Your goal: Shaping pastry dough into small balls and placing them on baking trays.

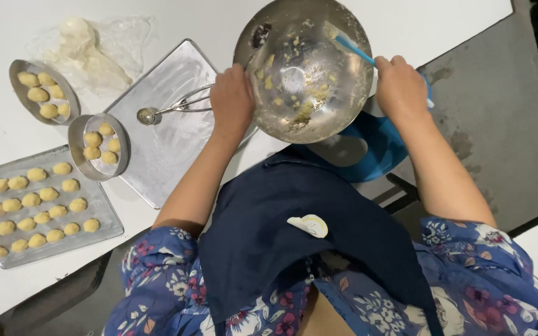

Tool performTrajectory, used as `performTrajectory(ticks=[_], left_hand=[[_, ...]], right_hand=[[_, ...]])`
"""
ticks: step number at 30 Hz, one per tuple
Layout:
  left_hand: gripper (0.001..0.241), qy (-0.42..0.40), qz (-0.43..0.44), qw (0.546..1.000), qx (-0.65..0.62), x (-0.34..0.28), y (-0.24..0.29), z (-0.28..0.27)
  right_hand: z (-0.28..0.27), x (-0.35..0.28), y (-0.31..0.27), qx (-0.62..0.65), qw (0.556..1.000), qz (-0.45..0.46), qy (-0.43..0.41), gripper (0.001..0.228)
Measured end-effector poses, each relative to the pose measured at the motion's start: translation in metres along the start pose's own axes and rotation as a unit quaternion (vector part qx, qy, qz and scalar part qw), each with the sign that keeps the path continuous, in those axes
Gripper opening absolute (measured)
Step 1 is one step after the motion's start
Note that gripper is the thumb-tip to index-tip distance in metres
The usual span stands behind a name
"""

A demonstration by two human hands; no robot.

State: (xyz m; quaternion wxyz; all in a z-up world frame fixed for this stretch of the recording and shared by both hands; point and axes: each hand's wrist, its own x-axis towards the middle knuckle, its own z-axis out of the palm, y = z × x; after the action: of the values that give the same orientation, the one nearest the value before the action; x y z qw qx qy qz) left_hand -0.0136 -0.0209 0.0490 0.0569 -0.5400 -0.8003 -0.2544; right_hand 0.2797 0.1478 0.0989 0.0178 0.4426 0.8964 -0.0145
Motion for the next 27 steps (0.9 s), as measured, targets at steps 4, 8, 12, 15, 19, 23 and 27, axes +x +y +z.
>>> performTrajectory(ticks=[4, 8, 12, 15, 19, 23, 27], left_hand=[[0.019, -0.038, -0.109, 0.992, -0.041, -0.011, -0.008, 0.01], [0.017, -0.047, -0.098, 0.991, -0.079, -0.019, -0.022, 0.021], [0.044, -0.078, -0.023, 0.991, -0.104, -0.019, -0.032, 0.031], [0.04, -0.087, -0.03, 0.992, -0.088, -0.018, -0.043, 0.038], [0.022, -0.112, -0.036, 0.989, -0.092, -0.015, -0.052, 0.028], [0.029, -0.115, 0.025, 0.987, -0.105, -0.006, -0.048, 0.015], [0.029, -0.08, 0.099, 0.99, -0.065, -0.002, -0.05, 0.02]], right_hand=[[0.02, 0.014, -0.012, -0.01, 1.0, -0.008, -0.002, 0.032], [0.045, 0.047, -0.022, -0.044, 0.996, -0.072, -0.011, 0.038], [0.07, 0.091, -0.032, -0.052, 0.973, -0.222, -0.047, 0.04], [0.056, 0.098, -0.059, 0.018, 0.948, -0.288, -0.133, 0.053], [0.01, 0.085, -0.074, -0.054, 0.93, -0.318, -0.177, 0.043], [-0.016, 0.087, -0.059, -0.12, 0.955, -0.27, 0.001, 0.034], [0.001, 0.093, -0.067, -0.127, 0.956, -0.242, 0.102, 0.024]])
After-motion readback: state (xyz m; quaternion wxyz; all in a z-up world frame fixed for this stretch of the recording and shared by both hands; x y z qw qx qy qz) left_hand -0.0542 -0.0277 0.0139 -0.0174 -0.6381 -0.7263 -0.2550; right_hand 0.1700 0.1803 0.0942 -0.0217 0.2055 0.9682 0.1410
